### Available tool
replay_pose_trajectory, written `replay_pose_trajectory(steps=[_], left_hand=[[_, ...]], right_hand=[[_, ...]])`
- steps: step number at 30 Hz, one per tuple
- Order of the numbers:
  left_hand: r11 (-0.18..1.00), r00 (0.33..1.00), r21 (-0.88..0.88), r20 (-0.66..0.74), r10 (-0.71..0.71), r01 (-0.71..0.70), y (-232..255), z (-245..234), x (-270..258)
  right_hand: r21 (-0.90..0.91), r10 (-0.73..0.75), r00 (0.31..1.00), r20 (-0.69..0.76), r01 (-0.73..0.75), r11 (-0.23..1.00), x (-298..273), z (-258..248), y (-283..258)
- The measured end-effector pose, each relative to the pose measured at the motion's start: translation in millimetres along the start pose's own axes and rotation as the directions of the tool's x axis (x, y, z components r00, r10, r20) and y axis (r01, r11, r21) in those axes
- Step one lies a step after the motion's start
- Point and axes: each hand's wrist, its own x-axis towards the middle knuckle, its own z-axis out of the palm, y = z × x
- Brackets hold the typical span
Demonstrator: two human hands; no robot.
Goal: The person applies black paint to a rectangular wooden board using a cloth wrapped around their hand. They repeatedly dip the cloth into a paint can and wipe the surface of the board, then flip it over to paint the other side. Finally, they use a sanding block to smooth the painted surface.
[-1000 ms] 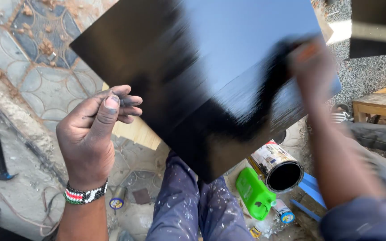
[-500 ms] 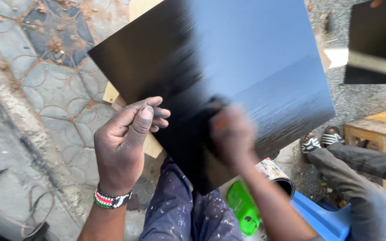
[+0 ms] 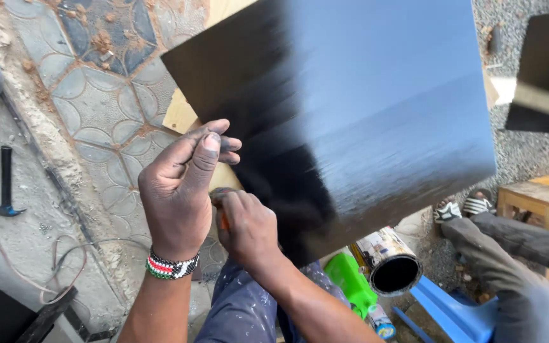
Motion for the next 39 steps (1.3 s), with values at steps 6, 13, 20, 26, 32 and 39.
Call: replay_pose_trajectory(steps=[6,13,20,26,32,39], left_hand=[[0.999,0.997,0.045,0.067,0.024,-0.027,-7.1,-3.0,8.1],[0.995,1.0,0.097,-0.013,0.028,-0.027,-21.7,-25.5,6.0],[0.992,0.994,0.083,-0.046,0.099,-0.095,11.4,-14.7,-3.3],[0.989,0.989,0.046,0.057,0.137,-0.14,16.2,1.8,-61.8],[0.996,0.927,0.059,0.367,-0.081,0.064,-54.8,55.0,-185.2],[0.89,0.549,0.455,0.752,-0.364,-0.032,-188.9,149.5,-304.4]], right_hand=[[-0.739,-0.141,0.895,-0.422,-0.25,0.626,56.7,-174.0,267.6],[-0.347,0.043,0.797,-0.602,-0.311,0.885,130.2,-297.6,400.9],[-0.019,0.296,0.941,-0.164,-0.303,0.953,39.6,24.9,-13.2],[0.315,0.277,0.954,-0.118,-0.229,0.921,-59.8,-15.2,-13.5],[0.274,0.597,0.771,-0.221,-0.538,0.797,-271.7,-108.4,134.0],[0.309,0.873,0.385,-0.299,-0.827,0.47,-429.2,-123.1,282.0]])
